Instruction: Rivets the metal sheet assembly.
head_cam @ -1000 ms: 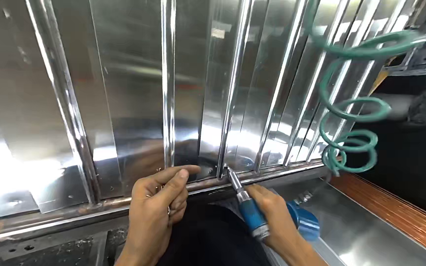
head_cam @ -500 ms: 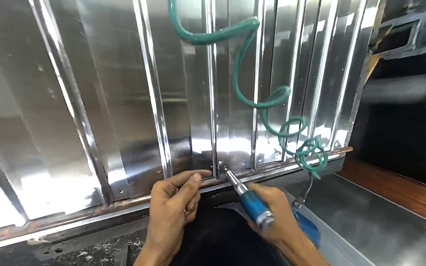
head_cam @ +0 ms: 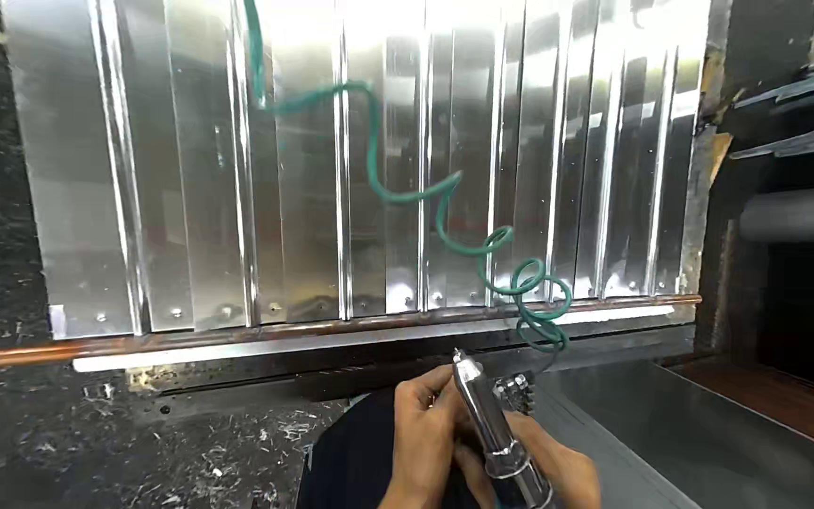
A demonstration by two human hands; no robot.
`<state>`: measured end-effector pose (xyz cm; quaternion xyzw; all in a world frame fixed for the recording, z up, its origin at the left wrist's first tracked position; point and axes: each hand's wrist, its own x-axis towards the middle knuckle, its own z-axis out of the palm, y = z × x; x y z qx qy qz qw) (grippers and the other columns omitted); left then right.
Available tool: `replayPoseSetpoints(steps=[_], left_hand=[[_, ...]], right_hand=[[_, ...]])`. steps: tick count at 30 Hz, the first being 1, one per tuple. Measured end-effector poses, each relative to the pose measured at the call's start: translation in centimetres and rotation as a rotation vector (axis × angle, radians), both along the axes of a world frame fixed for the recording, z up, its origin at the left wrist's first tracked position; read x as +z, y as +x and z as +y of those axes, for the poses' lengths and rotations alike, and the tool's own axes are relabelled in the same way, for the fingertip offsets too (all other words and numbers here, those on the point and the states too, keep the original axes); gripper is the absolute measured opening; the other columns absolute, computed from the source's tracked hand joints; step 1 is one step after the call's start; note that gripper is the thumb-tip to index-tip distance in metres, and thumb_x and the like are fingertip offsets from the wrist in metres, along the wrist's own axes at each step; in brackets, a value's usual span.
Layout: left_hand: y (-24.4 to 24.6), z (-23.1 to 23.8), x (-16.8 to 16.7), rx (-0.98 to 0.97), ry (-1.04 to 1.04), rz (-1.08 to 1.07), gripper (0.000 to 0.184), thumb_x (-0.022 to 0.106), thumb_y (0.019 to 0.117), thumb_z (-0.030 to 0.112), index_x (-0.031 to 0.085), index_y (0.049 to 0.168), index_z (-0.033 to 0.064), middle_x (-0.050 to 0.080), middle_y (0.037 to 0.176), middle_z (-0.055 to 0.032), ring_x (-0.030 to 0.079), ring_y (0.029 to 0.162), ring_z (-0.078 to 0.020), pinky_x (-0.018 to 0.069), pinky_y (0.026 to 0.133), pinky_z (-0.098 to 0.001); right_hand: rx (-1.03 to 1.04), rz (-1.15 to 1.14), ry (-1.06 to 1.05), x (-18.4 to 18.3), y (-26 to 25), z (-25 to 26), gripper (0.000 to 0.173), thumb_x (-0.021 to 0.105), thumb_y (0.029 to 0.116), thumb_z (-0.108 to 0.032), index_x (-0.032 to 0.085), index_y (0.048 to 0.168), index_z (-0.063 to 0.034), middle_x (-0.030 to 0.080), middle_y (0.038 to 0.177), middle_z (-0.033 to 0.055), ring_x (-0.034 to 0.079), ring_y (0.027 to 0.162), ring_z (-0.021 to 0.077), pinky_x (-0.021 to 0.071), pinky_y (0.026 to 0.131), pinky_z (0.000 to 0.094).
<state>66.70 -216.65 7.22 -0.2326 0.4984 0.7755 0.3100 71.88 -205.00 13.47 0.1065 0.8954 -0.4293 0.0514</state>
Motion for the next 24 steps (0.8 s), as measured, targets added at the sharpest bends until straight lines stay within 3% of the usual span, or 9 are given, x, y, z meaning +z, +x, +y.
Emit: replayPoseSetpoints(steps=[3,6,8,10,12,14,18,21,24], left_hand=[[3.0,0.9,0.8,-0.007,-0.019,0.105,0.025,0.054,0.0994,0.005,0.077,0.101,-0.0017,0.076,0.086,-0.0067,0.072,0.077,-0.01,0.0612,0.072,-0.0261],[6.1,1.5,1.5,-0.025,0.005,0.15,0.023,0.054,0.0974,0.003,0.077,0.097,-0.0008,0.076,0.086,-0.0055,0.073,0.079,-0.0082,0.061,0.074,-0.0244],[7.9,1.8,1.5,-0.037,-0.017,0.183,0.023,0.056,0.0967,0.004,0.078,0.095,0.0002,0.075,0.081,-0.0036,0.071,0.073,-0.0066,0.0597,0.069,-0.0233],[9.4,1.7,1.6,-0.086,-0.026,0.22,0.023,0.057,0.0971,0.006,0.078,0.102,0.0004,0.076,0.084,-0.0017,0.071,0.075,-0.0049,0.0601,0.071,-0.0229],[11.3,1.2,1.5,-0.153,0.01,0.258,0.026,0.058,0.0993,0.011,0.074,0.117,-0.0008,0.077,0.094,-0.0018,0.071,0.078,-0.0051,0.061,0.073,-0.0243],[12.9,0.6,1.5,-0.205,0.012,0.312,0.031,0.059,0.1011,0.017,0.071,0.123,-0.0008,0.075,0.093,-0.001,0.067,0.07,-0.004,0.0582,0.065,-0.0233],[15.5,-2.3,2.1,-0.46,-0.115,0.589,0.024,0.06,0.1026,0.019,0.078,0.101,0.0031,0.076,0.088,-0.0019,0.069,0.076,-0.0028,0.0583,0.071,-0.0232],[17.2,-3.7,3.8,-0.728,-0.27,0.78,0.024,0.062,0.1016,0.022,0.077,0.091,0.0067,0.073,0.073,-0.0048,0.069,0.065,-0.0115,0.0569,0.061,-0.0339],[18.5,-4.5,4.1,-0.67,-0.302,0.778,0.026,0.061,0.0986,0.018,0.073,0.079,0.0055,0.066,0.063,-0.0053,0.062,0.057,-0.013,0.0491,0.053,-0.0347]], right_hand=[[-0.024,0.11,0.055,0.4,3.0,0.0,0.024,0.081,0.0821,-0.013,0.073,0.102,-0.0026,0.075,0.092,0.008,0.071,0.087,0.0088,0.0595,0.08,0.022],[-0.021,0.205,0.078,0.2,5.9,0.7,0.018,0.078,0.0848,-0.012,0.074,0.1,-0.0034,0.075,0.09,0.0076,0.071,0.086,0.0088,0.0595,0.079,0.0217],[-0.035,0.242,0.09,0.0,7.8,1.2,0.019,0.078,0.0841,-0.012,0.075,0.101,-0.0037,0.076,0.09,0.0067,0.071,0.085,0.0073,0.06,0.079,0.0209],[-0.068,0.259,0.071,-0.2,9.5,1.6,0.023,0.078,0.0832,-0.014,0.074,0.103,-0.0029,0.075,0.09,0.0063,0.071,0.084,0.0059,0.0598,0.076,0.0199],[-0.112,0.246,0.0,0.2,11.2,2.0,0.026,0.079,0.0841,-0.016,0.071,0.104,-0.0011,0.075,0.091,0.0058,0.071,0.082,0.0048,0.0614,0.075,0.0203],[-0.172,0.212,-0.089,0.7,12.8,2.4,0.029,0.079,0.0841,-0.016,0.069,0.106,0.0004,0.075,0.087,0.0051,0.071,0.076,0.0058,0.0621,0.068,0.0224],[-0.214,0.133,-0.171,0.6,16.0,3.5,0.03,0.076,0.0864,-0.018,0.065,0.107,0.0001,0.073,0.084,0.0025,0.071,0.073,0.0075,0.0626,0.065,0.0258],[-0.116,0.114,-0.189,0.5,17.1,3.4,0.031,0.077,0.0859,-0.016,0.065,0.109,0.0009,0.074,0.084,0.0046,0.071,0.073,0.0073,0.0622,0.065,0.0256],[0.04,0.122,-0.199,1.0,16.9,2.9,0.028,0.08,0.0857,-0.015,0.071,0.107,0.0002,0.076,0.089,0.0072,0.072,0.078,0.0071,0.0628,0.072,0.0252]])
